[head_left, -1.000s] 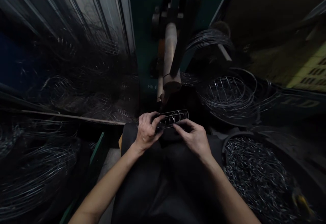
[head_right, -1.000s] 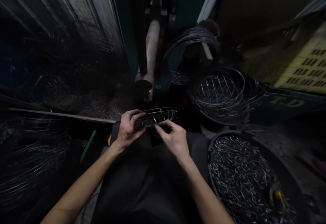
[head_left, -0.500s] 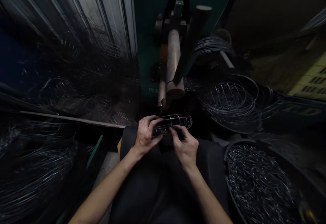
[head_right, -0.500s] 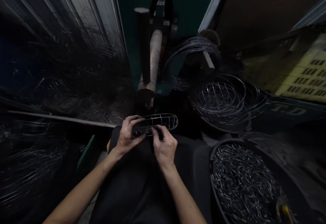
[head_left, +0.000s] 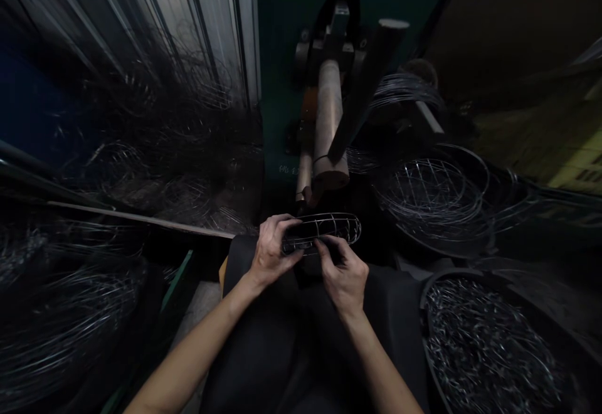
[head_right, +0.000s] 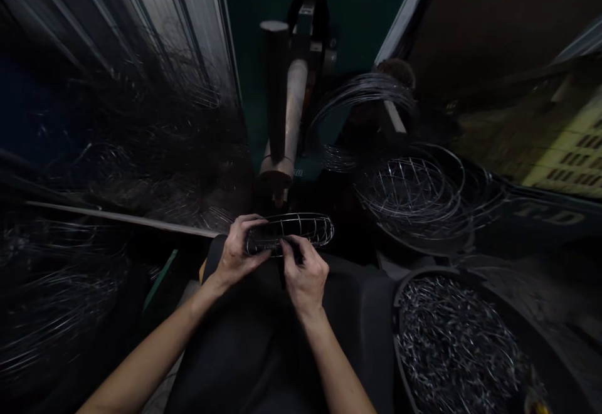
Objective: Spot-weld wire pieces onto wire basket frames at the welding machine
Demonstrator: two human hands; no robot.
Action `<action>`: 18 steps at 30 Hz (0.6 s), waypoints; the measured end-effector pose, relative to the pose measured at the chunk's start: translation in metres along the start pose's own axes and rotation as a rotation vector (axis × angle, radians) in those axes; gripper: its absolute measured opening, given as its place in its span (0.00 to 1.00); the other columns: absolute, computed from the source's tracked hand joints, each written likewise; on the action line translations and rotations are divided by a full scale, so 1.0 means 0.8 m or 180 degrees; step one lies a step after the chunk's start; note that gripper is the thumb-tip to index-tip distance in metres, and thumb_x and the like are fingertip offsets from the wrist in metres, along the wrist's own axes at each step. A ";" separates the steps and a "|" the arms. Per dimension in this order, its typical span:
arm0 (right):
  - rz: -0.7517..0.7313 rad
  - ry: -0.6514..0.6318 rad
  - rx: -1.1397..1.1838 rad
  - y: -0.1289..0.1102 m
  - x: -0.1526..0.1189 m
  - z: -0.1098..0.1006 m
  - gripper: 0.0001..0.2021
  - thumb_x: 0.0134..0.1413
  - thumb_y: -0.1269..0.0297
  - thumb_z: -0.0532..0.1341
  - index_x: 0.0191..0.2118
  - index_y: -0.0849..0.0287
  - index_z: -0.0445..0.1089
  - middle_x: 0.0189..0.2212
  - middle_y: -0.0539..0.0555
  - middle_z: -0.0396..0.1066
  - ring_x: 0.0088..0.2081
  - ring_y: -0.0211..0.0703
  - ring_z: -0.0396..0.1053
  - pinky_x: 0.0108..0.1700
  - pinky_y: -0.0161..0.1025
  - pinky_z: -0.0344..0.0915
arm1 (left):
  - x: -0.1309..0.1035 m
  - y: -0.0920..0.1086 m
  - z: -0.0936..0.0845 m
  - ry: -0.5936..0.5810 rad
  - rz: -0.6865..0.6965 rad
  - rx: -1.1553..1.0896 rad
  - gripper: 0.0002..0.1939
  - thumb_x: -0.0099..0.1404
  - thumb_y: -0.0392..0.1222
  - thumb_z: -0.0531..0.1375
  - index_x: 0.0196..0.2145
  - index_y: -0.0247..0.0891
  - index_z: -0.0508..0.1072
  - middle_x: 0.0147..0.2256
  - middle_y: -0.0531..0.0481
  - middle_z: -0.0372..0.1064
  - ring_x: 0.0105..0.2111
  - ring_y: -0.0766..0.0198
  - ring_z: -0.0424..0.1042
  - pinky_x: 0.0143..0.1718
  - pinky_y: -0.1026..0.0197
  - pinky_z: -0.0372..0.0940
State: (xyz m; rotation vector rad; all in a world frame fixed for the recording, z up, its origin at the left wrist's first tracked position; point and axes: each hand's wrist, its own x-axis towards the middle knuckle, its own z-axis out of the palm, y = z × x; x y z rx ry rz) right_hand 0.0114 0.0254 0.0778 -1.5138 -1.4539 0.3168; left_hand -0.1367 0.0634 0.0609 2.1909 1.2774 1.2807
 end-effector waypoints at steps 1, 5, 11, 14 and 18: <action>0.0009 0.0013 0.0003 0.000 0.001 0.001 0.08 0.56 0.60 0.59 0.35 0.59 0.72 0.29 0.49 0.74 0.28 0.35 0.70 0.32 0.30 0.66 | 0.001 0.000 0.000 0.0012 0.0002 -0.0006 0.26 0.52 0.34 0.65 0.48 0.40 0.63 0.46 0.45 0.65 0.46 0.56 0.67 0.46 0.53 0.64; -0.0013 0.0094 0.0052 0.002 0.005 0.006 0.08 0.56 0.60 0.59 0.35 0.59 0.72 0.29 0.49 0.74 0.29 0.35 0.71 0.33 0.30 0.66 | 0.006 -0.002 0.000 0.0049 0.0028 -0.0039 0.25 0.52 0.34 0.65 0.48 0.40 0.63 0.45 0.45 0.65 0.46 0.56 0.67 0.47 0.52 0.64; -0.0110 0.0156 0.0018 0.016 0.008 0.016 0.07 0.56 0.61 0.59 0.35 0.59 0.72 0.30 0.50 0.74 0.31 0.36 0.72 0.36 0.32 0.67 | 0.012 -0.011 0.004 -0.0036 0.0111 -0.0025 0.26 0.52 0.34 0.65 0.48 0.40 0.62 0.46 0.44 0.64 0.46 0.55 0.67 0.47 0.52 0.63; -0.0130 0.0161 0.0039 0.018 0.009 0.016 0.07 0.56 0.62 0.59 0.35 0.59 0.72 0.30 0.50 0.74 0.31 0.36 0.72 0.36 0.32 0.67 | 0.012 -0.015 0.007 -0.0028 0.0091 -0.0019 0.26 0.52 0.35 0.64 0.48 0.40 0.63 0.46 0.45 0.64 0.46 0.56 0.67 0.47 0.52 0.63; -0.0201 0.0202 0.0088 0.011 0.009 0.014 0.07 0.56 0.63 0.60 0.34 0.60 0.71 0.30 0.50 0.74 0.31 0.36 0.72 0.36 0.32 0.68 | 0.010 -0.013 0.005 -0.0011 0.0148 -0.0046 0.26 0.53 0.35 0.64 0.49 0.40 0.63 0.46 0.44 0.65 0.46 0.56 0.67 0.47 0.52 0.63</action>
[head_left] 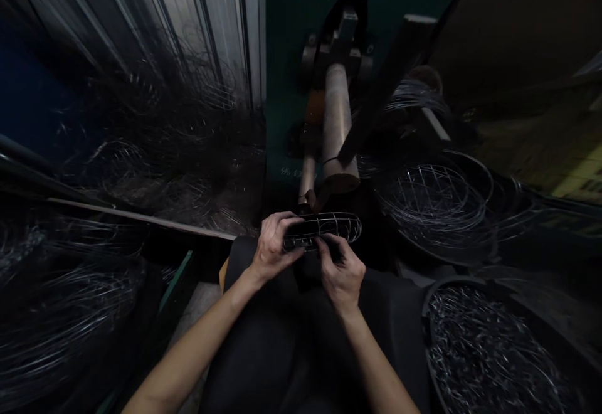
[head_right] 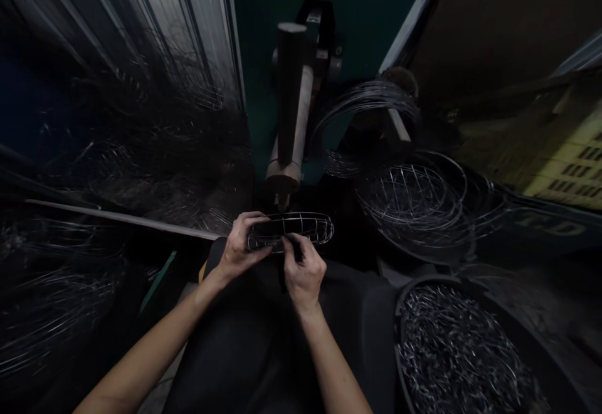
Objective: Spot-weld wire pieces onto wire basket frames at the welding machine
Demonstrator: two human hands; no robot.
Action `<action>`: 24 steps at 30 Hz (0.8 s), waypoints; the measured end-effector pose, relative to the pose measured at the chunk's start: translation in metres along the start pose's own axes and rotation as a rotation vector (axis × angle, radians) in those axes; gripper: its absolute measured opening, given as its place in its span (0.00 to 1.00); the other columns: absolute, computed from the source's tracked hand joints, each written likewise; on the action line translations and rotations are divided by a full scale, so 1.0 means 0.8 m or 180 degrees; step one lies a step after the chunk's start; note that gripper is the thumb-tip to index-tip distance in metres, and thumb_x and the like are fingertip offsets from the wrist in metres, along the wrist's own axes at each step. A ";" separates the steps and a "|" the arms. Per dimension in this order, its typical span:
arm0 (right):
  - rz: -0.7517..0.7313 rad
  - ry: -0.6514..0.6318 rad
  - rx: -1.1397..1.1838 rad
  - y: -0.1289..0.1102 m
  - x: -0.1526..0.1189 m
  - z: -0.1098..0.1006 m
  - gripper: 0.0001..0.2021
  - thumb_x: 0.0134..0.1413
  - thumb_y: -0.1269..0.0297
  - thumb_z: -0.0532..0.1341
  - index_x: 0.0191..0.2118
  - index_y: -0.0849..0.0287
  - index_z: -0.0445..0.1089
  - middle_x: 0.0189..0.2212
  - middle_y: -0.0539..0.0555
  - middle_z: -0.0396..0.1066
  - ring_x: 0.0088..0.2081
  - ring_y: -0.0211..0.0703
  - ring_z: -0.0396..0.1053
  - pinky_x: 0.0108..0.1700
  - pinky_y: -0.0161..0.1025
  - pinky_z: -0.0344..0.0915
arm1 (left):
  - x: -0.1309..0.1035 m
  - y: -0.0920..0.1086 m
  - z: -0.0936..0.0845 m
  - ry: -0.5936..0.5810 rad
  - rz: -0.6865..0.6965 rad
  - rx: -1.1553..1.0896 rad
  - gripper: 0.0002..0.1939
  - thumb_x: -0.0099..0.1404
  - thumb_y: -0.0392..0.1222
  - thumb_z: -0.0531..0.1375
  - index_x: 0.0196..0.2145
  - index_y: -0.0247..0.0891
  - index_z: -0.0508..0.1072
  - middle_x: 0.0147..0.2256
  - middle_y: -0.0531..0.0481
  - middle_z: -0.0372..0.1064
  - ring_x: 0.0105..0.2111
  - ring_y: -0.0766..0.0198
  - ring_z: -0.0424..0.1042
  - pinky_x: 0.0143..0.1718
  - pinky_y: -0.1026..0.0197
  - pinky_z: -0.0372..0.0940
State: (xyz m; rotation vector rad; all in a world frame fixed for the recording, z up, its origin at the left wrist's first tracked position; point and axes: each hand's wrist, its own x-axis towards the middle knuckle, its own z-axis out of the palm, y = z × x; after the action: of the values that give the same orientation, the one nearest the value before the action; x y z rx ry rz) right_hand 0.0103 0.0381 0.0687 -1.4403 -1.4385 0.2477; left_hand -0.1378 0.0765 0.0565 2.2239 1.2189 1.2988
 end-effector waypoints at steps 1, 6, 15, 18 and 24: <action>-0.0005 0.0008 0.0009 -0.002 0.000 -0.001 0.06 0.56 0.63 0.60 0.34 0.59 0.71 0.30 0.50 0.74 0.30 0.36 0.72 0.36 0.32 0.68 | 0.000 0.001 -0.001 0.0008 0.0011 -0.0004 0.25 0.53 0.35 0.64 0.49 0.40 0.63 0.46 0.44 0.65 0.46 0.56 0.67 0.47 0.52 0.63; -0.0033 0.0013 0.0036 -0.006 0.005 -0.001 0.06 0.56 0.63 0.59 0.34 0.59 0.71 0.29 0.50 0.74 0.30 0.36 0.72 0.36 0.31 0.67 | 0.006 0.005 -0.004 0.0075 -0.0054 -0.0052 0.25 0.52 0.34 0.64 0.48 0.40 0.63 0.46 0.44 0.65 0.47 0.55 0.67 0.47 0.52 0.63; 0.0022 -0.0007 0.0046 0.006 0.016 0.008 0.07 0.56 0.62 0.60 0.35 0.60 0.71 0.30 0.50 0.74 0.31 0.35 0.71 0.37 0.31 0.66 | 0.019 -0.009 0.005 0.0070 -0.0005 -0.0049 0.25 0.52 0.36 0.65 0.47 0.39 0.64 0.46 0.43 0.65 0.47 0.55 0.67 0.48 0.52 0.63; 0.0083 -0.0041 0.0055 0.015 0.014 0.009 0.08 0.56 0.61 0.59 0.35 0.60 0.71 0.31 0.51 0.74 0.32 0.35 0.71 0.38 0.32 0.66 | 0.016 -0.016 0.009 0.0019 -0.0005 -0.0033 0.25 0.52 0.37 0.65 0.48 0.39 0.64 0.46 0.43 0.65 0.48 0.55 0.67 0.49 0.51 0.62; 0.0430 -0.0055 0.0054 0.011 0.005 0.029 0.10 0.56 0.58 0.57 0.37 0.58 0.72 0.33 0.52 0.74 0.34 0.38 0.71 0.39 0.36 0.67 | 0.011 -0.035 0.001 -0.0146 -0.0059 -0.0031 0.26 0.54 0.42 0.65 0.49 0.40 0.64 0.48 0.44 0.65 0.49 0.55 0.66 0.51 0.50 0.61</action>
State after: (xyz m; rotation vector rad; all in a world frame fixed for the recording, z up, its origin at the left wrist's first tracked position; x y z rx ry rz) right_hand -0.0005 0.0556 0.0541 -1.5266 -1.3513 0.3570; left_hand -0.1499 0.1006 0.0442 2.2180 1.2112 1.2371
